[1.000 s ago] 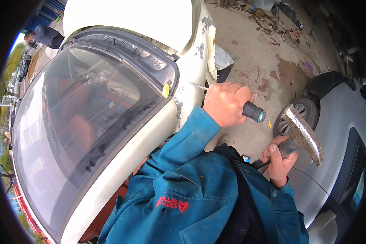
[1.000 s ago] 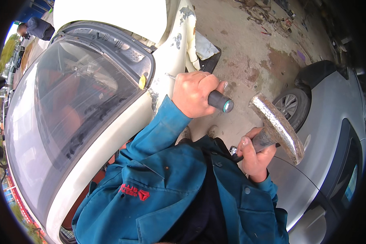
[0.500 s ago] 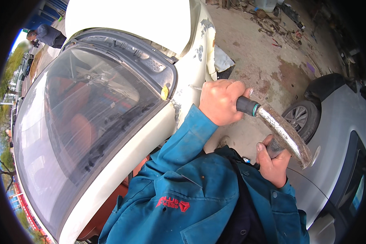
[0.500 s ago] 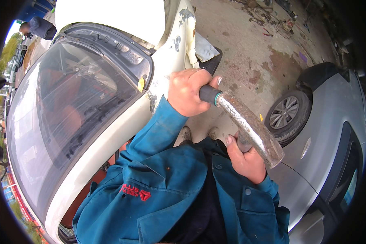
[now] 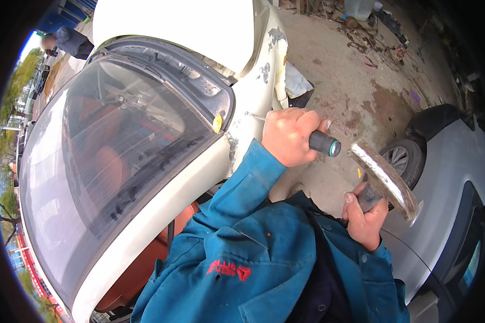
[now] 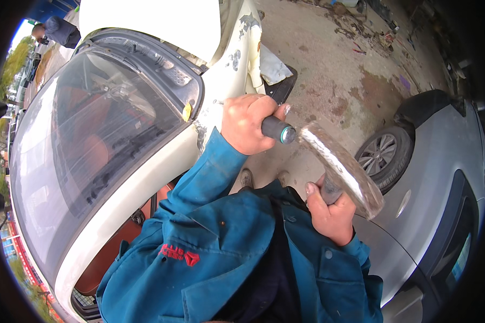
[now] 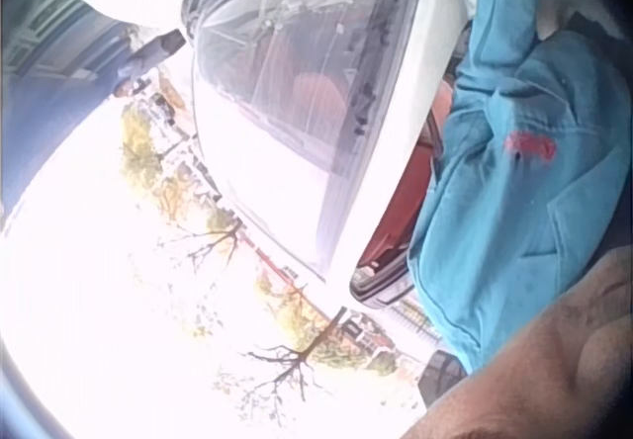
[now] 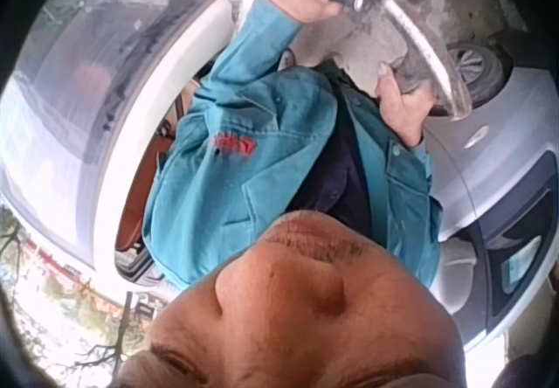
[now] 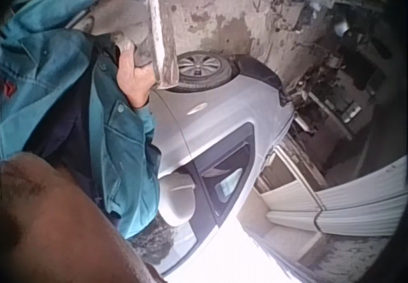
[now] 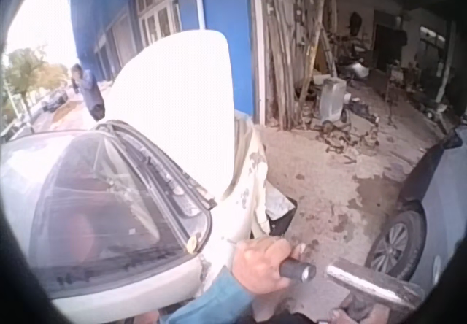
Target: The person uses a hammer and a metal punch to repeatedly tap and reshape a damaged area on the front fender of a white car. The person occasionally repositions the tools and briefly opens the car's hood while continuing to work on the same panel.
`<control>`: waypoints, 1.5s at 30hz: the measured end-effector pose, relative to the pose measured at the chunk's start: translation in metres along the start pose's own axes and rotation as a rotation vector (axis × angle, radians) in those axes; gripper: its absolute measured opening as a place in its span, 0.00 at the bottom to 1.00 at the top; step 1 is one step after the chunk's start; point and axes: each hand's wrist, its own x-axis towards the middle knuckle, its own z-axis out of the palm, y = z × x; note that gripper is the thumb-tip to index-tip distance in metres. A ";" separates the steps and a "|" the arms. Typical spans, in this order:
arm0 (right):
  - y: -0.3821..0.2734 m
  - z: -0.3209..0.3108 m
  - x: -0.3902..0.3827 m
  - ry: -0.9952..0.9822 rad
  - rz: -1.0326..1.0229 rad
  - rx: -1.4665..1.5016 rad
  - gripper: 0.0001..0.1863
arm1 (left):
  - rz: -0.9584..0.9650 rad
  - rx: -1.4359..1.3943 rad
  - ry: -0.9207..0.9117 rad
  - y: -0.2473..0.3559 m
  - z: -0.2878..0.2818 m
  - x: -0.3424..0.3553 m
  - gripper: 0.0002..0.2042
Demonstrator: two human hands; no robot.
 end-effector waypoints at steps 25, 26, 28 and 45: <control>0.043 -0.020 0.016 -0.029 -0.376 0.276 0.05 | 0.017 0.144 -0.065 -0.003 0.016 -0.011 0.17; 0.046 -0.020 0.018 -0.022 -0.433 0.309 0.05 | 0.009 0.142 -0.065 -0.004 0.016 -0.011 0.17; 0.052 -0.020 0.021 -0.163 -0.351 0.002 0.05 | 0.009 0.137 -0.063 -0.005 0.016 -0.010 0.17; 0.057 -0.014 0.036 -0.278 -0.128 -0.102 0.07 | -0.028 0.229 -0.025 -0.014 0.002 -0.007 0.16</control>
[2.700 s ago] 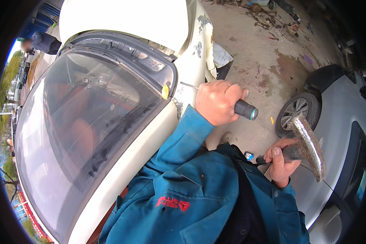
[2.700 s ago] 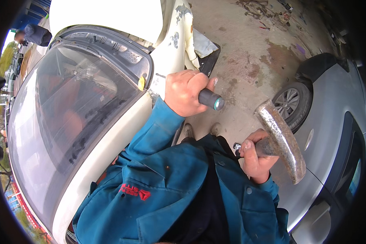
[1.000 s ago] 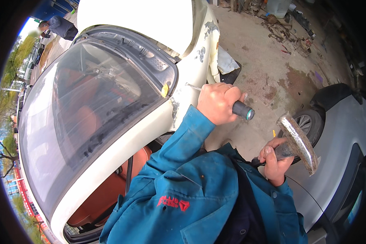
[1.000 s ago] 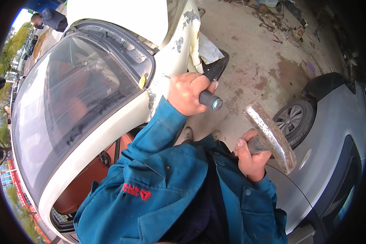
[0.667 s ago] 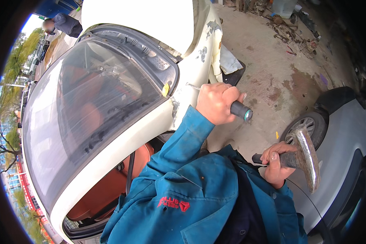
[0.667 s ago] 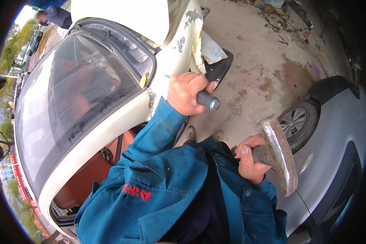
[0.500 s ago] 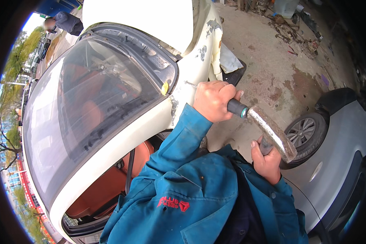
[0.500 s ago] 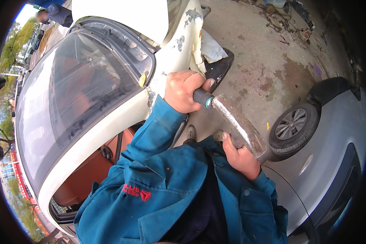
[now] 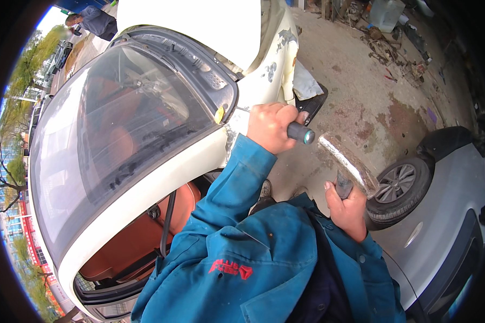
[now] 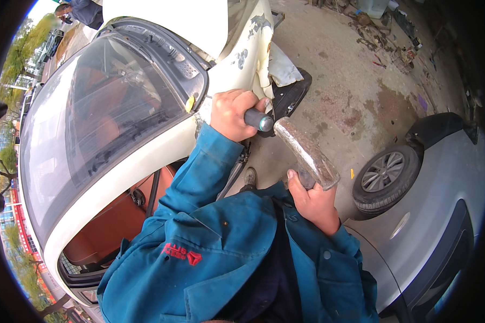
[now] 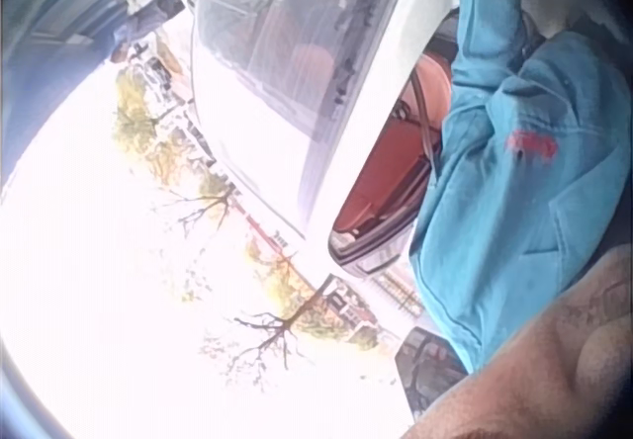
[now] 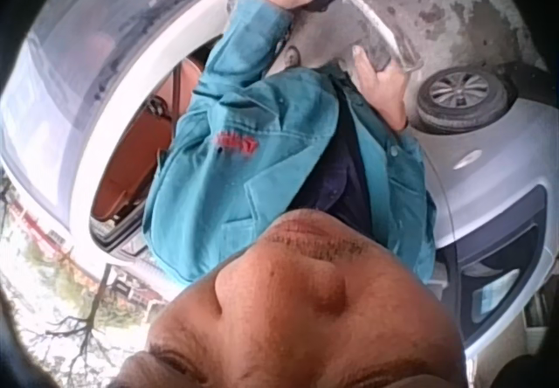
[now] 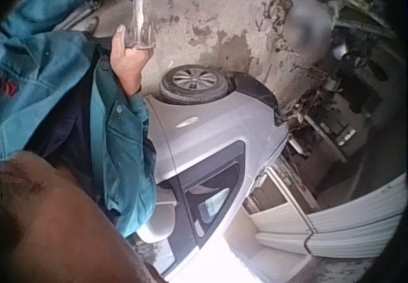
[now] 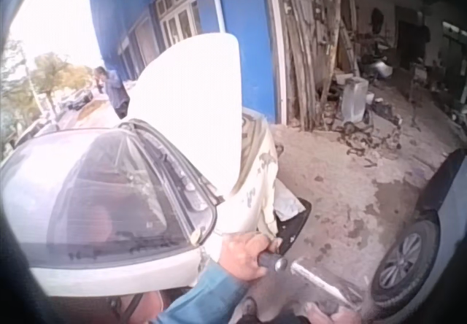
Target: The person uses a hammer and a metal punch to repeatedly tap and reshape a damaged area on the front fender of a white car. The person occasionally repositions the tools and briefly opens the car's hood while continuing to work on the same panel.
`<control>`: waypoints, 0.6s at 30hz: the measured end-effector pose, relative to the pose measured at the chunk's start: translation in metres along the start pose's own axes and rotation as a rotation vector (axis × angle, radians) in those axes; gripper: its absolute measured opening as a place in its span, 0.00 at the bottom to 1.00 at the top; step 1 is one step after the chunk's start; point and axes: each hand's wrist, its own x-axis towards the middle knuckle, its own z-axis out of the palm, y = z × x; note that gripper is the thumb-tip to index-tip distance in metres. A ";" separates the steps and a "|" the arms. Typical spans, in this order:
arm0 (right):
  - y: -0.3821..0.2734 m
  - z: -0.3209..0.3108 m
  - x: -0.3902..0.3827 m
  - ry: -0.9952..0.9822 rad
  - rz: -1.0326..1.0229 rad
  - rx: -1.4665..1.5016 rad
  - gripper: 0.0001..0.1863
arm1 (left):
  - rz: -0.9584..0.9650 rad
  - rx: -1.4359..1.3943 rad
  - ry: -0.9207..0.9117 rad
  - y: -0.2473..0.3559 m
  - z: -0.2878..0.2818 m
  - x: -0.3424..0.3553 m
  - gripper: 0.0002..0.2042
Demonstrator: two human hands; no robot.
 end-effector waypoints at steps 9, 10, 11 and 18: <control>0.005 -0.018 -0.009 0.062 0.073 0.265 0.08 | 0.144 -0.168 -0.039 0.035 0.011 -0.010 0.15; 0.005 -0.020 -0.010 0.063 0.091 0.267 0.08 | 0.133 -0.163 -0.030 0.034 0.012 -0.011 0.15; 0.006 -0.021 -0.010 0.073 0.144 0.257 0.08 | 0.120 -0.159 -0.023 0.033 0.014 -0.012 0.15; 0.019 -0.024 -0.014 0.003 -0.025 0.196 0.07 | 0.052 -0.109 -0.038 0.027 0.013 -0.010 0.15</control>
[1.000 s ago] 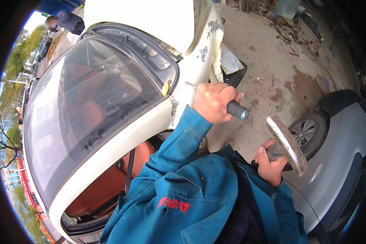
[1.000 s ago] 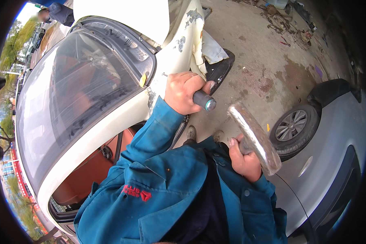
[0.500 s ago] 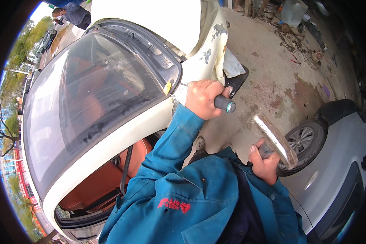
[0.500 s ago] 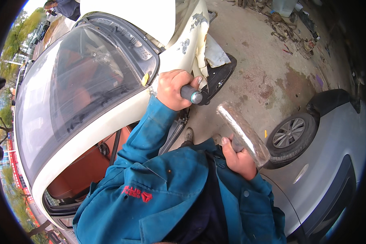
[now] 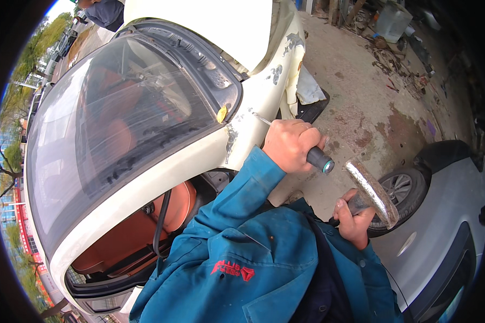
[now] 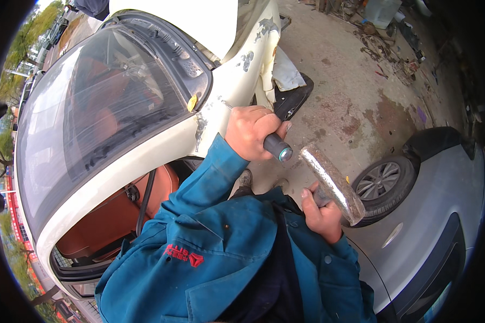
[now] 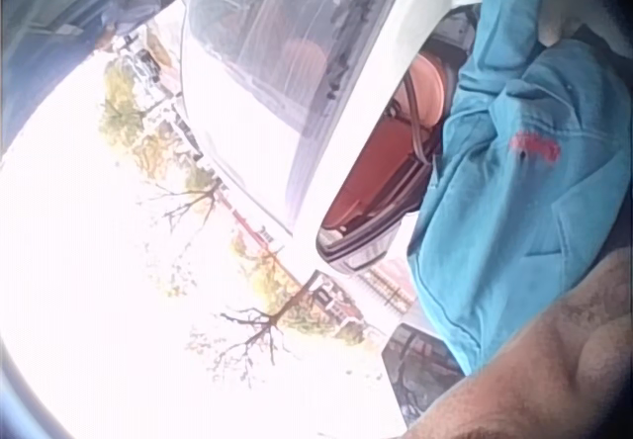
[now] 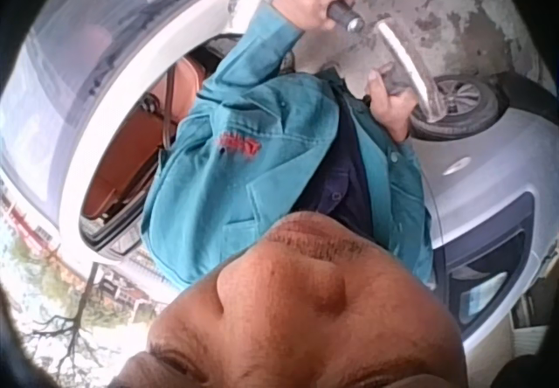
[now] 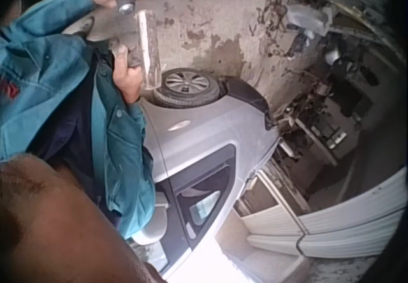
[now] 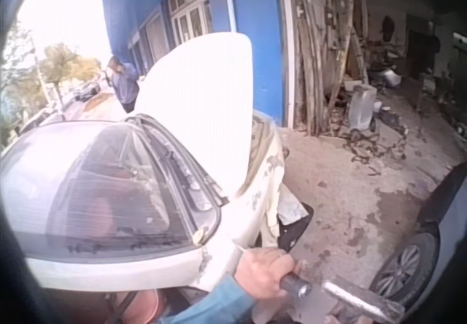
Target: The person uses a hammer and a metal punch to repeatedly tap and reshape a damaged area on the front fender of a white car. The person occasionally repositions the tools and briefly opens the car's hood while continuing to work on the same panel.
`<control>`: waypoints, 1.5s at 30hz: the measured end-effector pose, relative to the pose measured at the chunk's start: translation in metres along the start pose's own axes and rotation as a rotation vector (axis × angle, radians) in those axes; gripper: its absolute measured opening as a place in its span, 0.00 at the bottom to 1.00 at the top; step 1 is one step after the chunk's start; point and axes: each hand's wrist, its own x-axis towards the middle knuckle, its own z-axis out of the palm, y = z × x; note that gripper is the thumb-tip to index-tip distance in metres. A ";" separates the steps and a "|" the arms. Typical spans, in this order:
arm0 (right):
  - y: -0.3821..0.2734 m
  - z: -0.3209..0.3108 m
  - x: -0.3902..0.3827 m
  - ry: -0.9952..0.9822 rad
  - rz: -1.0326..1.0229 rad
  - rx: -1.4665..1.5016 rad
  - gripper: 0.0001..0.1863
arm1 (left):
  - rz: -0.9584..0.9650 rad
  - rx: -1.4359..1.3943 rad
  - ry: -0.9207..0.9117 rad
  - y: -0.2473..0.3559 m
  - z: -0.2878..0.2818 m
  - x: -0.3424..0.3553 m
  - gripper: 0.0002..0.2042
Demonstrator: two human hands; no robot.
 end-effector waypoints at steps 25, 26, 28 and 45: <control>-0.043 0.011 0.019 -0.084 -0.057 -0.205 0.05 | -0.211 -0.151 0.150 -0.010 -0.035 0.009 0.15; -0.046 0.015 0.021 -0.122 0.005 -0.230 0.05 | -0.206 -0.145 0.141 -0.010 -0.036 0.009 0.14; -0.053 0.021 0.023 -0.077 0.064 -0.252 0.06 | -0.200 -0.154 0.139 -0.011 -0.038 0.010 0.13; -0.103 0.047 0.017 0.138 -0.117 0.039 0.11 | -0.190 -0.209 0.142 -0.014 -0.046 0.008 0.14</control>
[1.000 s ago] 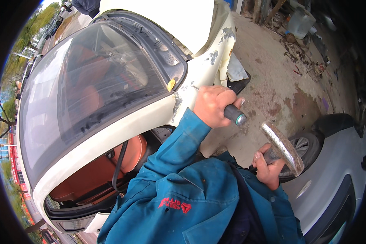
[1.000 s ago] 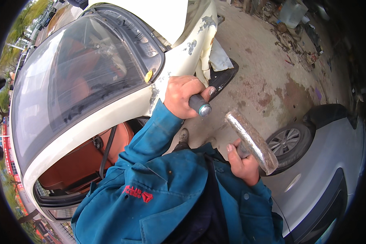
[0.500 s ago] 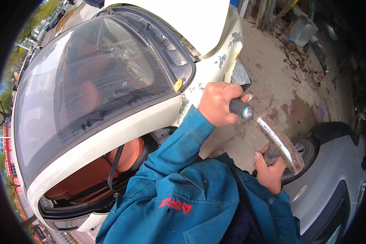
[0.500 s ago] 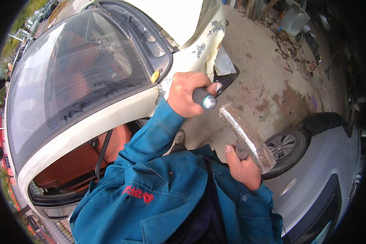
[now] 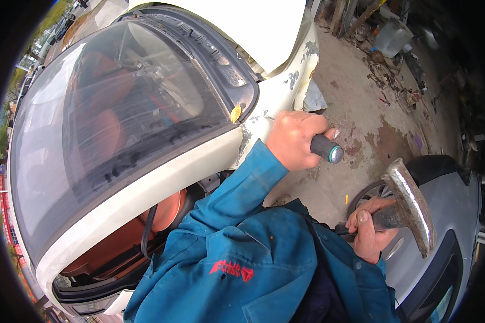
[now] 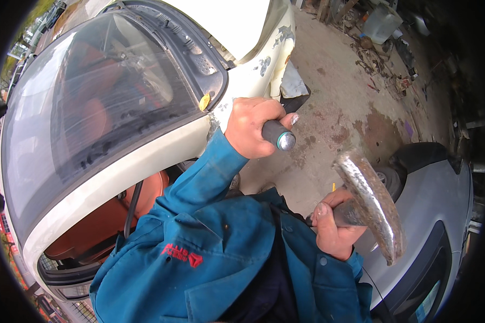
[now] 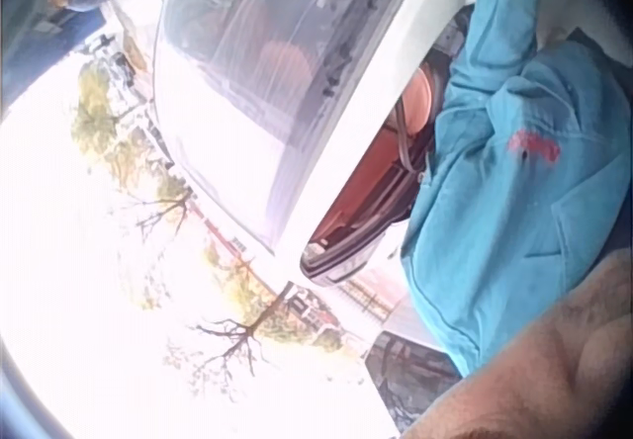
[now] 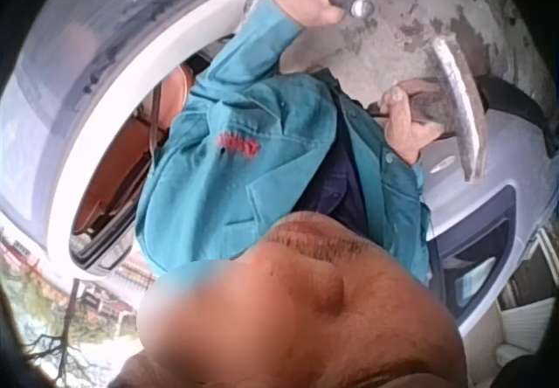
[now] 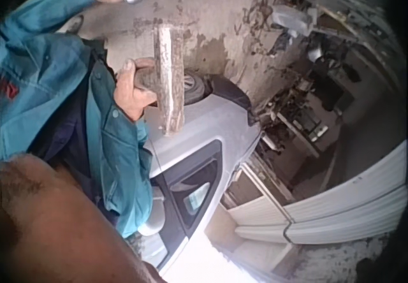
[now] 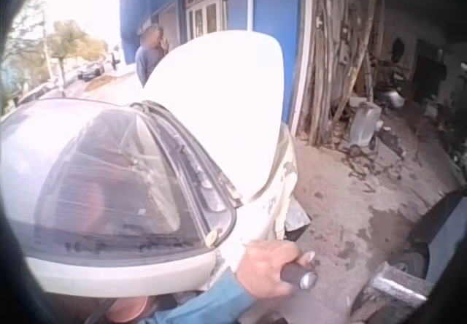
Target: The person uses a hammer and a metal punch to repeatedly tap and reshape a damaged area on the front fender of a white car. The person occasionally repositions the tools and briefly opens the car's hood while continuing to work on the same panel.
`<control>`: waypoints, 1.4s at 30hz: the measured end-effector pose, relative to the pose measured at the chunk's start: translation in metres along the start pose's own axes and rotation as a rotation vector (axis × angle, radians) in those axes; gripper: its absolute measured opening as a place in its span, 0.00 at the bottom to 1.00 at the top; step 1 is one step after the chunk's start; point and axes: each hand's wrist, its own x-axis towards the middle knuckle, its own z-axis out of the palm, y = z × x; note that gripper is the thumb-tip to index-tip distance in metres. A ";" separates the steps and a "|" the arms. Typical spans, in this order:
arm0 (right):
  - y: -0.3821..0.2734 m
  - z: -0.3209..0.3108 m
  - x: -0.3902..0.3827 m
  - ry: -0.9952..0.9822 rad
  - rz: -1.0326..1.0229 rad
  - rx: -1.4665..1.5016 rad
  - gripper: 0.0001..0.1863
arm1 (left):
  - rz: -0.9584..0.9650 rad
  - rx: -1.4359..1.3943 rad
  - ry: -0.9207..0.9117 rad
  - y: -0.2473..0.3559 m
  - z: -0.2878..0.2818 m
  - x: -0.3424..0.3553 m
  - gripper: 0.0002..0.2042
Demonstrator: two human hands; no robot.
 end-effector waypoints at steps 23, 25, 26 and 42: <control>0.026 -0.005 -0.018 -0.040 0.153 -0.066 0.03 | 0.173 0.079 -0.024 -0.003 0.018 -0.018 0.13; 0.028 -0.005 -0.019 -0.075 0.173 -0.053 0.03 | 0.178 0.079 -0.031 -0.003 0.021 -0.018 0.13; 0.029 -0.006 -0.018 -0.080 0.184 -0.026 0.04 | 0.178 0.083 -0.039 -0.003 0.023 -0.018 0.13; 0.049 -0.008 -0.013 -0.062 0.131 -0.089 0.07 | 0.173 0.120 -0.063 -0.004 0.032 -0.007 0.16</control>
